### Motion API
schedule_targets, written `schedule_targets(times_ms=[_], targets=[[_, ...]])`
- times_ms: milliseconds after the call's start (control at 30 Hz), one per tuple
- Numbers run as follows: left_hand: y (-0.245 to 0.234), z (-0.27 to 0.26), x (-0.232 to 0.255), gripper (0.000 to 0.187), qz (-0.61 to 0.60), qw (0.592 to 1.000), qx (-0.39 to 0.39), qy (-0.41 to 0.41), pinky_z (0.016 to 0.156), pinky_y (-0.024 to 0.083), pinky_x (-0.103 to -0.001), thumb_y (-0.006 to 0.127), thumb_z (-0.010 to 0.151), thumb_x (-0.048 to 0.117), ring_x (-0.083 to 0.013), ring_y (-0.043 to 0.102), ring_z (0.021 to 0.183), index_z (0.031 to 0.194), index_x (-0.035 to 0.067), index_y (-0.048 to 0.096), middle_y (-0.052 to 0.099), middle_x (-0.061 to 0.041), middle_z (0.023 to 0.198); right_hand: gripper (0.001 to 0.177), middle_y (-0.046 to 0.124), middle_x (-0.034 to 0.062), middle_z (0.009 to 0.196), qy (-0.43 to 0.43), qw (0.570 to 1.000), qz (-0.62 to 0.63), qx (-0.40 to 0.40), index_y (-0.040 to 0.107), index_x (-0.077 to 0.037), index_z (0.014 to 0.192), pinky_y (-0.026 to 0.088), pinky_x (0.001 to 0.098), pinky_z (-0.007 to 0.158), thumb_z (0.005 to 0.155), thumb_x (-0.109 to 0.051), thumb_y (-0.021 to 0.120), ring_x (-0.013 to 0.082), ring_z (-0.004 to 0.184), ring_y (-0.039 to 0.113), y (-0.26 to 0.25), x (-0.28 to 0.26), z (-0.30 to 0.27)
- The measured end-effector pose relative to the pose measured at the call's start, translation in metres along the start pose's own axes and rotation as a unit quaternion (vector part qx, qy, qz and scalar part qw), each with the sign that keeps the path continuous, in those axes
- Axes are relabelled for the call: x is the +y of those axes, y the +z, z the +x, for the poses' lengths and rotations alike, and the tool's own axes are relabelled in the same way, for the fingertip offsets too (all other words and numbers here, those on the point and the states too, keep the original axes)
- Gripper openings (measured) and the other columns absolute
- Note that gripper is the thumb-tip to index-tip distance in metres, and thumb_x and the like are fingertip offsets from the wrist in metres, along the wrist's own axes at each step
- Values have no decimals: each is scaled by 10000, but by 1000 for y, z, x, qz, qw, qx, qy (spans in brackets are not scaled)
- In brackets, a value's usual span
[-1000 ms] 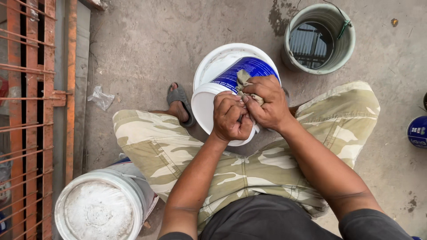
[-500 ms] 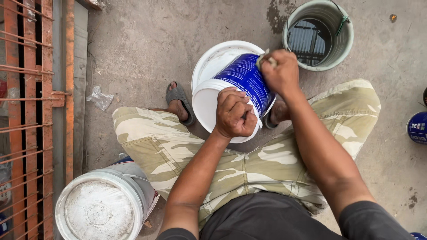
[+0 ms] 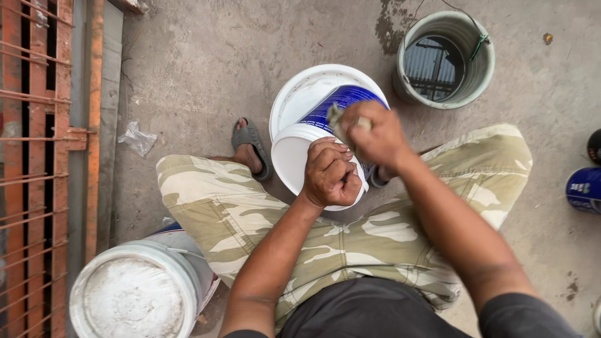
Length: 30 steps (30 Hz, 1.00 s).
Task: The person sits on the floor and wipes the exterior of a white bucket with a cloth. They then place a lid on the bucket, secure it, and carry the bucket to a shelf to stack it with other similar buckets. Finally, they return to the floor to wipe another bucket.
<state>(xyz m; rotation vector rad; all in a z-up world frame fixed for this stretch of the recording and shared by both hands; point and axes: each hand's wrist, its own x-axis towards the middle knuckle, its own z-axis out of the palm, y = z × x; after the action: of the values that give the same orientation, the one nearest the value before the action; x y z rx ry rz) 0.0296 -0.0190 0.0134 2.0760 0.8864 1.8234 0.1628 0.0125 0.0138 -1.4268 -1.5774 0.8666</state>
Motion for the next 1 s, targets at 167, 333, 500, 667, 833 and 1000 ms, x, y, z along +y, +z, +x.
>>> schedule_targets(times_ms=[167, 333, 500, 667, 833, 1000], targets=[[0, 12, 6, 55, -17, 1000, 8, 5, 762, 497, -354, 518, 607, 67, -187, 576, 703, 578, 114, 511, 525, -12, 681, 139, 629, 135, 735, 66, 995, -77, 18, 670, -135, 791, 460, 392, 630, 758, -212, 560, 325, 695, 604, -19, 53, 31], [1, 6, 4, 55, -18, 999, 10, 33, 694, 499, -367, 518, 605, 89, -228, 537, 648, 566, 113, 488, 474, -47, 644, 63, 655, 58, 848, -110, 992, -50, -25, 676, -184, 773, 476, 351, 694, 742, -234, 657, 272, 785, 611, -1, -19, 18], [-5, 1, 2, 98, 11, 999, -38, 11, 836, 479, -418, 523, 681, 182, -236, 594, 812, 708, 116, 590, 586, -34, 811, 129, 642, 62, 747, 203, 965, -162, 39, 676, -279, 836, 477, 377, 639, 735, -333, 616, 293, 758, 622, -14, 82, 53], [-16, 11, -5, 438, 100, 988, -79, -89, 1054, 114, -499, 415, 734, 451, -329, 385, 1173, 1018, 149, 555, 473, -106, 1161, 238, 629, 106, 836, 179, 972, -143, 50, 658, -253, 927, 469, 405, 714, 733, -389, 684, 312, 859, 601, -19, 69, 34], [-21, 11, -28, 389, 63, 986, -100, -117, 922, 342, -445, 506, 700, 425, -289, 532, 964, 941, 132, 592, 541, -57, 953, 267, 628, 104, 765, 235, 963, -97, 90, 665, -249, 907, 471, 353, 637, 672, -363, 722, 243, 767, 618, -22, 63, 30], [-16, 11, -39, 216, 62, 991, -26, -114, 766, 393, -378, 553, 745, 364, -230, 535, 745, 739, 151, 584, 519, 8, 741, 229, 622, 102, 700, 169, 969, -66, 167, 689, -215, 859, 467, 342, 601, 662, -313, 751, 216, 706, 625, -15, 73, 18]])
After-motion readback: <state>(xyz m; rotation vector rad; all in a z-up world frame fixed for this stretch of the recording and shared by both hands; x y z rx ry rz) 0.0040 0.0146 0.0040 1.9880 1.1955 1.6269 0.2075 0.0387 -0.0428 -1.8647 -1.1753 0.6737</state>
